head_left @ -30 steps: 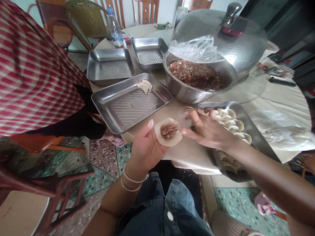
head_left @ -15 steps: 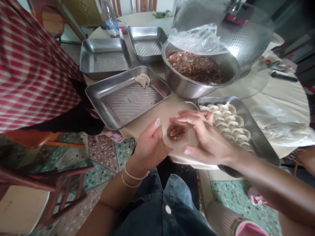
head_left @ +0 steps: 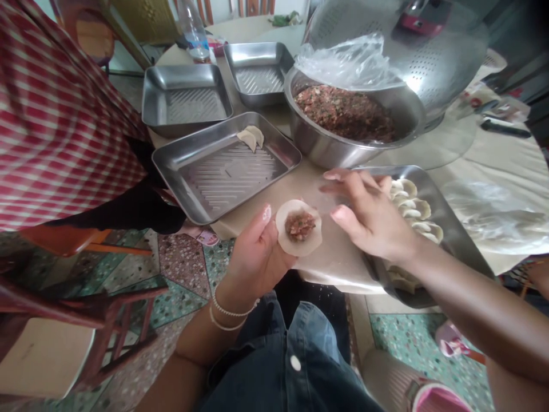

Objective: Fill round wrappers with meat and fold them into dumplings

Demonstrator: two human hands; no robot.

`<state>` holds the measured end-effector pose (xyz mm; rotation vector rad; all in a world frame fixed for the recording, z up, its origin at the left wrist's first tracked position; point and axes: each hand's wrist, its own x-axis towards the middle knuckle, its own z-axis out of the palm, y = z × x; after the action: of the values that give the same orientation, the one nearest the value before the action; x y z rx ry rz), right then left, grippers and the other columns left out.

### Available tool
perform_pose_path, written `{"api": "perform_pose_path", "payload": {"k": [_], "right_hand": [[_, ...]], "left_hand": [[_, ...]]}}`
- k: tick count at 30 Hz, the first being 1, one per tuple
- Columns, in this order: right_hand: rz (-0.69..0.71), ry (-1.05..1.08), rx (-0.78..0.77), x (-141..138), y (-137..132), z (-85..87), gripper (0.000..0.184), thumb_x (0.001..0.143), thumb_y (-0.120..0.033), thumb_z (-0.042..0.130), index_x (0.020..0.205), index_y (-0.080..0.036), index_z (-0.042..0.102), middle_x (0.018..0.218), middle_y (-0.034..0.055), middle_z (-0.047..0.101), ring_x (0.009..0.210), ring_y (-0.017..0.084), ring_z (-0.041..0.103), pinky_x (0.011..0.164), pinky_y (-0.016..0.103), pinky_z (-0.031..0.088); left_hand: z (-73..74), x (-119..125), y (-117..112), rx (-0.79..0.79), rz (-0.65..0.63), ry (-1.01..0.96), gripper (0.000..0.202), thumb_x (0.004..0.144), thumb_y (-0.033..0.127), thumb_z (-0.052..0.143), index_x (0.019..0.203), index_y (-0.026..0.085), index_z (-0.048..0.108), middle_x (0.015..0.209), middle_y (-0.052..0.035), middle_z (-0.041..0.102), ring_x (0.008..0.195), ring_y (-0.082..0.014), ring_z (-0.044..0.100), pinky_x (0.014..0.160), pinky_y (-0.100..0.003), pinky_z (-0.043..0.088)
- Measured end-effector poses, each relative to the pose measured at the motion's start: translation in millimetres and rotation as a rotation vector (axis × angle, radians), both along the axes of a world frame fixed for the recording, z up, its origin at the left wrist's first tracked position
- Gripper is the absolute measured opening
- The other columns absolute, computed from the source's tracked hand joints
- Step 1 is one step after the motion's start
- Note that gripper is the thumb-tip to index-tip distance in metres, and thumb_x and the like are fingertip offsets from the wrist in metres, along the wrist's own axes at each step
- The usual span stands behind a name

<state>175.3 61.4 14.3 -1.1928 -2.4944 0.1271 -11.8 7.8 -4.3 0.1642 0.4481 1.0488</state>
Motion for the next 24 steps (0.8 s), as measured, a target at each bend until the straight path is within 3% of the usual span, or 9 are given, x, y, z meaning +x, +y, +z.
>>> {"api": "perform_pose_path", "payload": {"k": [3, 8, 15, 18, 24], "right_hand": [[0.165, 0.101, 0.023, -9, -18, 9.5, 0.059, 0.096, -0.063, 0.021, 0.128, -0.017, 0.042, 0.123, 0.0107, 0.063, 0.118, 0.024, 0.053, 0.091, 0.042, 0.033], [0.326, 0.099, 0.02, -19, -39, 10.9, 0.062, 0.095, -0.065, 0.023, 0.129, -0.016, 0.04, 0.119, 0.01, 0.062, 0.115, 0.021, 0.053, 0.093, 0.04, 0.03], [0.366, 0.08, 0.095, -17, -58, -1.7, 0.06, 0.095, -0.063, 0.024, 0.13, -0.019, 0.043, 0.125, 0.0086, 0.061, 0.121, 0.019, 0.05, 0.094, 0.038, 0.027], [0.368, 0.065, 0.11, -14, -64, -7.0, 0.057, 0.095, -0.062, 0.028, 0.131, -0.02, 0.043, 0.129, 0.0077, 0.061, 0.121, 0.019, 0.049, 0.095, 0.038, 0.027], [0.409, 0.093, 0.201, -3, -68, -8.9, 0.046, 0.093, -0.055, 0.044, 0.121, -0.019, 0.051, 0.116, 0.0062, 0.068, 0.113, 0.019, 0.052, 0.09, 0.038, 0.031]], "left_hand": [[-1.0, 4, -1, 0.05, -0.048, -0.05, 0.061, 0.1, 0.044, 0.017, 0.133, 0.007, 0.053, 0.125, -0.0151, 0.066, 0.132, -0.0279, 0.049, 0.113, -0.043, 0.033], [0.2, 8, -1, 0.075, -0.118, -0.114, 0.065, 0.099, 0.046, 0.012, 0.13, 0.009, 0.056, 0.126, -0.0134, 0.065, 0.135, -0.0269, 0.045, 0.114, -0.042, 0.03], [3.4, 4, -3, 0.093, -0.063, -0.139, 0.071, 0.098, 0.049, 0.007, 0.132, 0.007, 0.053, 0.125, -0.0159, 0.065, 0.133, -0.0287, 0.048, 0.114, -0.044, 0.031], [4.1, 4, -3, 0.11, -0.103, -0.148, 0.071, 0.098, 0.051, 0.009, 0.132, 0.008, 0.053, 0.126, -0.0158, 0.065, 0.132, -0.0297, 0.049, 0.113, -0.046, 0.032], [1.6, 4, -4, 0.085, -0.065, -0.115, 0.069, 0.098, 0.051, 0.012, 0.127, 0.006, 0.057, 0.126, -0.0168, 0.064, 0.133, -0.0306, 0.048, 0.113, -0.046, 0.032]]}}
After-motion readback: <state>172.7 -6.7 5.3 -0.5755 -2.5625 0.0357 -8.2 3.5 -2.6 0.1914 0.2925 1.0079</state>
